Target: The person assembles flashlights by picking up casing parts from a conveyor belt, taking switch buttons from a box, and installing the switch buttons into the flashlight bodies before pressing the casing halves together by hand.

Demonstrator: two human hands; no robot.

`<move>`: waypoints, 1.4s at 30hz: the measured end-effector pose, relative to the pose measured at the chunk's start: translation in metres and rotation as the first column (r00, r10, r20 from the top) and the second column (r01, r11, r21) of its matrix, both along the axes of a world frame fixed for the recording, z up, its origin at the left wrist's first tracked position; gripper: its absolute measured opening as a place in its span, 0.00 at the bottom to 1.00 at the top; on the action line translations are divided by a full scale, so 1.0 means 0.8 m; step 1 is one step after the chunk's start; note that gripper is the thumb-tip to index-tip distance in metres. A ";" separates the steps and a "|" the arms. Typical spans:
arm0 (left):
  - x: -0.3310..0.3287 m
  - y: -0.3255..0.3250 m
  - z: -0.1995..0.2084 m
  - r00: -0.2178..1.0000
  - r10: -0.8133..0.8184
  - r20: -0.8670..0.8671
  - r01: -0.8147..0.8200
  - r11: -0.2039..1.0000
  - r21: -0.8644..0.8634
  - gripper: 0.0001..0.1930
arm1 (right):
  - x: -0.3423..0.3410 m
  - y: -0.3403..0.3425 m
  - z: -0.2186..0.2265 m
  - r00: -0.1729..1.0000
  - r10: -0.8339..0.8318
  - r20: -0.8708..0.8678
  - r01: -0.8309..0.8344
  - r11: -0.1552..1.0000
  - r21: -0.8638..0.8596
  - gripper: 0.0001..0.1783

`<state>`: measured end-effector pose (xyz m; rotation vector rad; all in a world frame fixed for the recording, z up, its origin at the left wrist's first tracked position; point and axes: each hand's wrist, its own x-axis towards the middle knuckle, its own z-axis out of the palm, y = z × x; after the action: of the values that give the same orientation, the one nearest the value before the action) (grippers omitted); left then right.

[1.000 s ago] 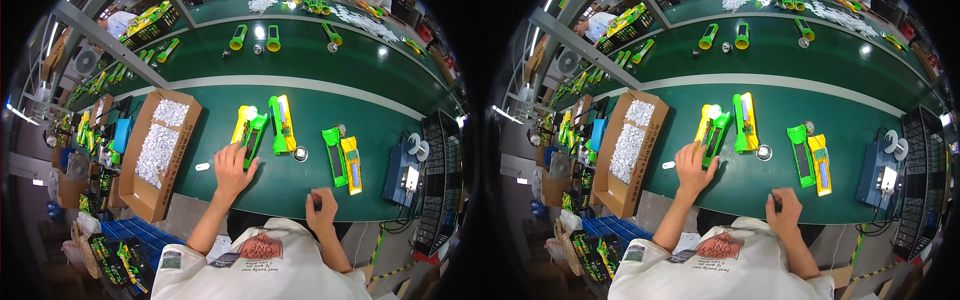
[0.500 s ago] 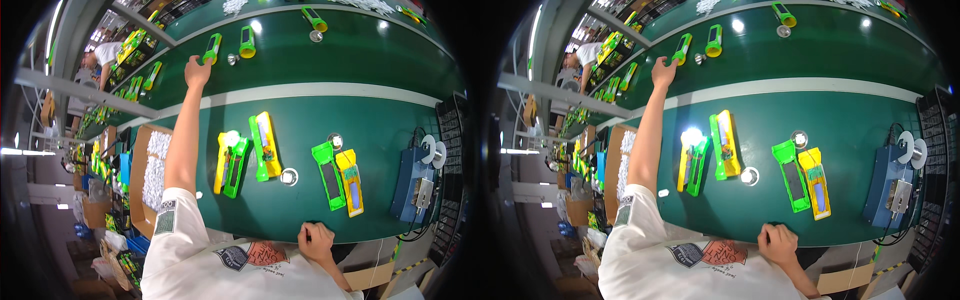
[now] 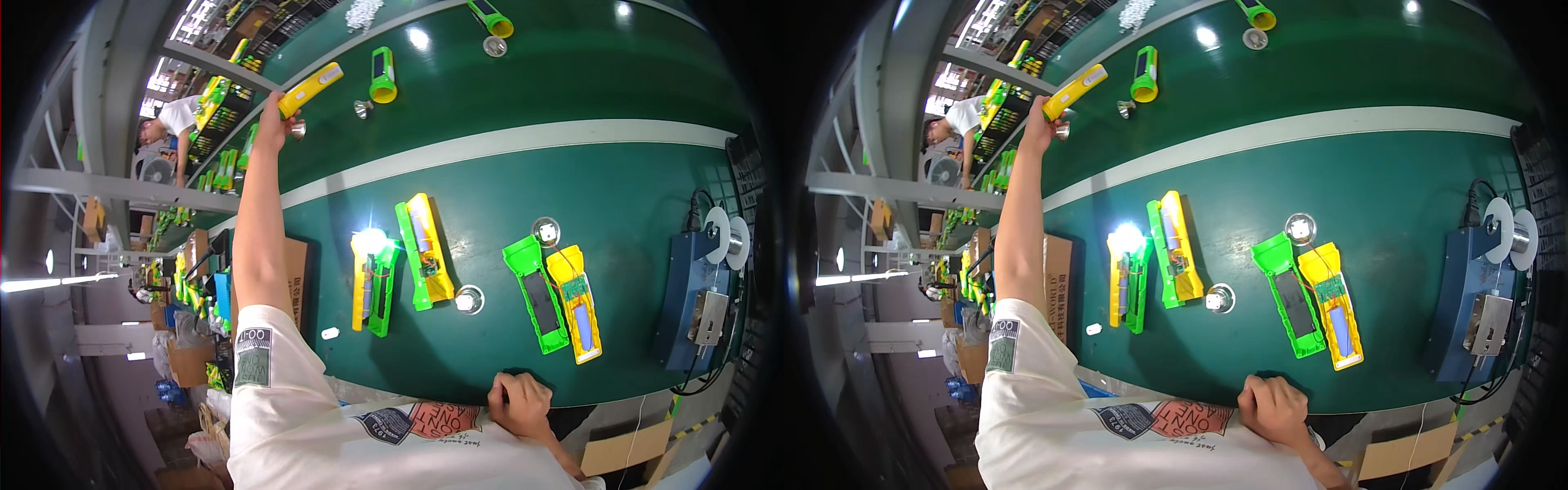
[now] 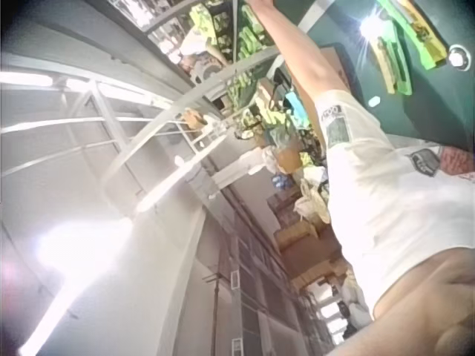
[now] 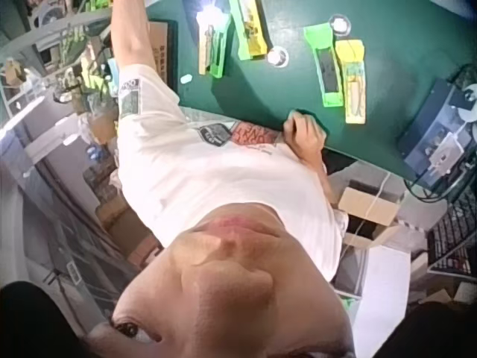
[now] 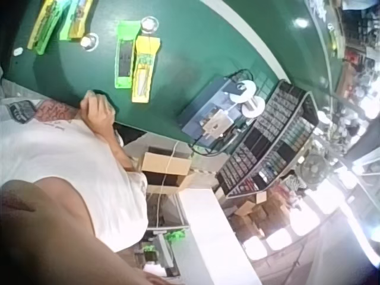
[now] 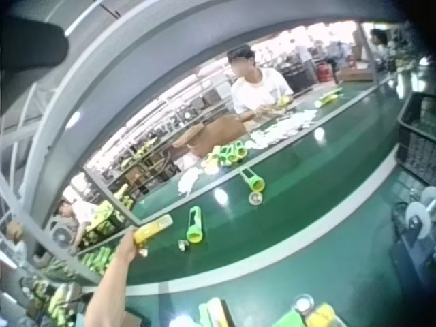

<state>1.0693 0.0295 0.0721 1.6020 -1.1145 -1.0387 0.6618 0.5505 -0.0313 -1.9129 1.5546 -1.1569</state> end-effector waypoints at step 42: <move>-0.144 -0.043 -0.046 0.989 -0.146 -0.039 0.147 0.989 0.025 0.21 | -0.008 0.001 -0.002 0.998 0.040 0.057 -0.040 0.999 -0.001 0.09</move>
<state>0.9544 -0.0048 0.0357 1.5345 -1.2120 -1.1793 0.6558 0.5511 -0.0332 -1.8858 1.4793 -1.1842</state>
